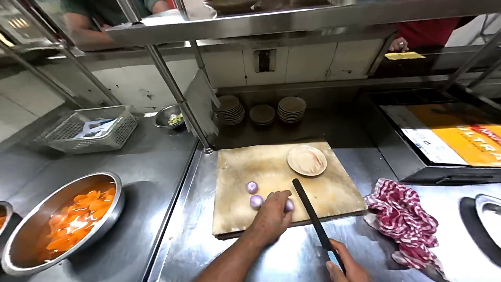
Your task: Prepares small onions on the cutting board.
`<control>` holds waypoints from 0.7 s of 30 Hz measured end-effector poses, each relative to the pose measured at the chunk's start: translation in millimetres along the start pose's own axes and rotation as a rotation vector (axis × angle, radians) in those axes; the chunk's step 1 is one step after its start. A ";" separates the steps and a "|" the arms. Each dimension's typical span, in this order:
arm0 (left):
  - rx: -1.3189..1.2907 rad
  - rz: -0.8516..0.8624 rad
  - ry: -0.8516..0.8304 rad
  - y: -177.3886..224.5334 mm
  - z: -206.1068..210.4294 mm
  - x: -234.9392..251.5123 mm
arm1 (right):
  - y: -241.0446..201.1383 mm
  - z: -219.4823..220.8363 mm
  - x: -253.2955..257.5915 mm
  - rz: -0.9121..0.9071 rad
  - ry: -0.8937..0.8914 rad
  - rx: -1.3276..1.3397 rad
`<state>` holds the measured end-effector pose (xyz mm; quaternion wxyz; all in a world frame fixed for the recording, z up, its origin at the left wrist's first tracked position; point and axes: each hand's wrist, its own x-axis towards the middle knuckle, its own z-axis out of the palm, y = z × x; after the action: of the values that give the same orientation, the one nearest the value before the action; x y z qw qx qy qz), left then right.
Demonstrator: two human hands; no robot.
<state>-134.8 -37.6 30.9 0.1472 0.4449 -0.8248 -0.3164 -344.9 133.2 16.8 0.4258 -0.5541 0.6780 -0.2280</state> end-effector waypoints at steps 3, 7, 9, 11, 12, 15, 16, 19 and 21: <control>-0.060 -0.006 0.070 1.2 9.4 13.2 | -3.8 -4.9 9.2 -0.002 -0.009 -0.050; -0.185 0.163 0.287 -10.0 34.1 19.9 | 0.4 -18.5 20.5 0.030 -0.101 -0.109; -0.210 0.214 0.344 -13.9 43.3 23.0 | 4.9 -25.1 24.4 0.041 -0.141 -0.123; -0.221 0.228 0.377 -14.9 47.6 23.8 | 8.0 -31.2 26.9 0.046 -0.174 -0.131; -0.224 0.230 0.391 -15.0 48.6 24.5 | 9.1 -33.9 28.4 0.048 -0.185 -0.138; -0.248 0.240 0.437 -15.1 50.7 26.0 | 10.2 -39.9 31.6 0.044 -0.198 -0.159; -0.255 0.241 0.440 -14.8 51.1 25.5 | 10.0 -41.8 32.2 0.042 -0.206 -0.168; -0.260 0.233 0.427 -15.2 51.4 23.3 | 8.1 -47.5 32.5 0.044 -0.235 -0.192; -0.258 0.237 0.419 -16.1 50.8 22.2 | 9.5 -49.2 32.4 0.031 -0.244 -0.198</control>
<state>-163.6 -42.7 -18.9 0.4063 0.3787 -0.7753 -0.3006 -391.9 97.2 25.1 0.4519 -0.6064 0.6488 -0.0847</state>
